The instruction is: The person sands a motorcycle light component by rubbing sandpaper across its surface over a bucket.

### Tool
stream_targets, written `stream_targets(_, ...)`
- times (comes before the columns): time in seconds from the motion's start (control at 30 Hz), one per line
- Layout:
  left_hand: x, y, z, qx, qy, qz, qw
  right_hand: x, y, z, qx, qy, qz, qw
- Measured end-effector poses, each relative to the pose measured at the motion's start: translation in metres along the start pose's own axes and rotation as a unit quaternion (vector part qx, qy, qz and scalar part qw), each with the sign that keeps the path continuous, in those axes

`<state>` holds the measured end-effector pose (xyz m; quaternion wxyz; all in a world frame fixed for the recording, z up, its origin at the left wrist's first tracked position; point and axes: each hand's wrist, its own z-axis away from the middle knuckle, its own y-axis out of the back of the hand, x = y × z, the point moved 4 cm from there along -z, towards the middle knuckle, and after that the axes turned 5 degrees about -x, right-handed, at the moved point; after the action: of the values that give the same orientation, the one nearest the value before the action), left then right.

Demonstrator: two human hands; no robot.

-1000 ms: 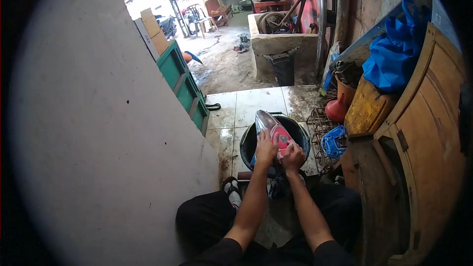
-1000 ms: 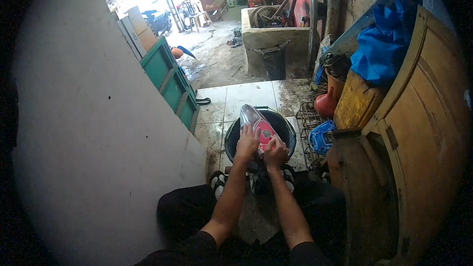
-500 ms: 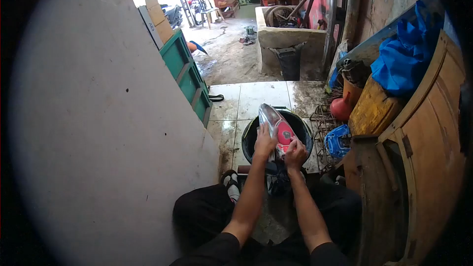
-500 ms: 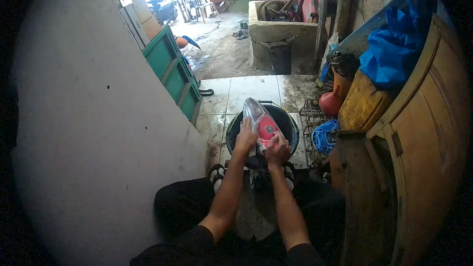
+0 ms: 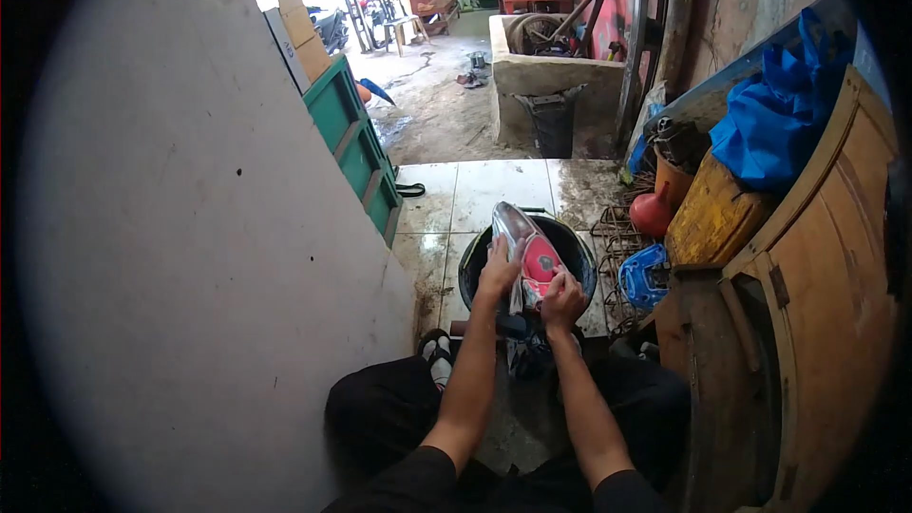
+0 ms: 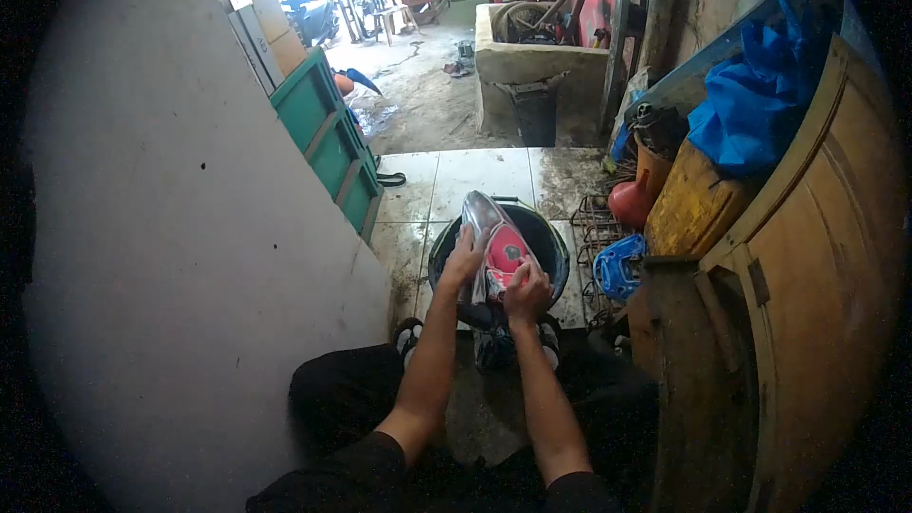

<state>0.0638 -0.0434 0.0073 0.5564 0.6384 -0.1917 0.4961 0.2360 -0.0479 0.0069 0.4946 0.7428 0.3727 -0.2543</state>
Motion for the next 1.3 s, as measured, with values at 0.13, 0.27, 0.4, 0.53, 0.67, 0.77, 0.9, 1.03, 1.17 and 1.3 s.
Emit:
stream_targets(0.13, -0.012, -0.007, 0.029, 0.018, -0.059, -0.032, 0.998, 0.006, -0.004, 0.001, -0.007, -0.016, -0.008, 1.000)
stream_targets(0.27, -0.007, -0.016, 0.074, 0.044, -0.056, -0.040, 0.997, 0.001, -0.001, 0.000, 0.021, 0.009, 0.002, 1.000)
stream_targets(0.4, 0.007, -0.004, 0.043, 0.024, -0.043, -0.051, 0.998, 0.002, -0.004, 0.002, -0.006, 0.002, 0.004, 1.000)
stream_targets(0.53, 0.001, 0.001, -0.009, -0.050, -0.020, -0.019, 0.998, 0.005, -0.004, -0.001, -0.027, -0.028, -0.002, 0.999)
stream_targets(0.67, -0.011, -0.011, 0.046, -0.029, -0.066, -0.021, 0.997, 0.003, -0.003, 0.000, 0.021, 0.000, 0.011, 1.000)
stream_targets(0.77, 0.003, -0.014, 0.058, -0.003, -0.058, -0.047, 0.997, 0.008, -0.008, -0.001, 0.018, -0.012, 0.044, 0.999)
stream_targets(0.9, 0.013, -0.007, 0.005, 0.018, -0.037, -0.116, 0.992, 0.006, -0.004, 0.003, -0.013, 0.000, 0.033, 0.999)
stream_targets(1.03, 0.013, -0.005, -0.017, -0.007, -0.030, -0.121, 0.992, 0.002, -0.002, 0.001, -0.022, -0.010, 0.019, 1.000)
stream_targets(1.17, 0.003, -0.019, 0.060, 0.028, -0.079, -0.104, 0.991, 0.017, -0.014, 0.002, 0.003, -0.038, 0.019, 0.999)
stream_targets(1.3, 0.026, -0.017, 0.065, -0.005, -0.072, -0.150, 0.986, 0.021, -0.018, 0.002, 0.021, -0.003, 0.028, 0.999)
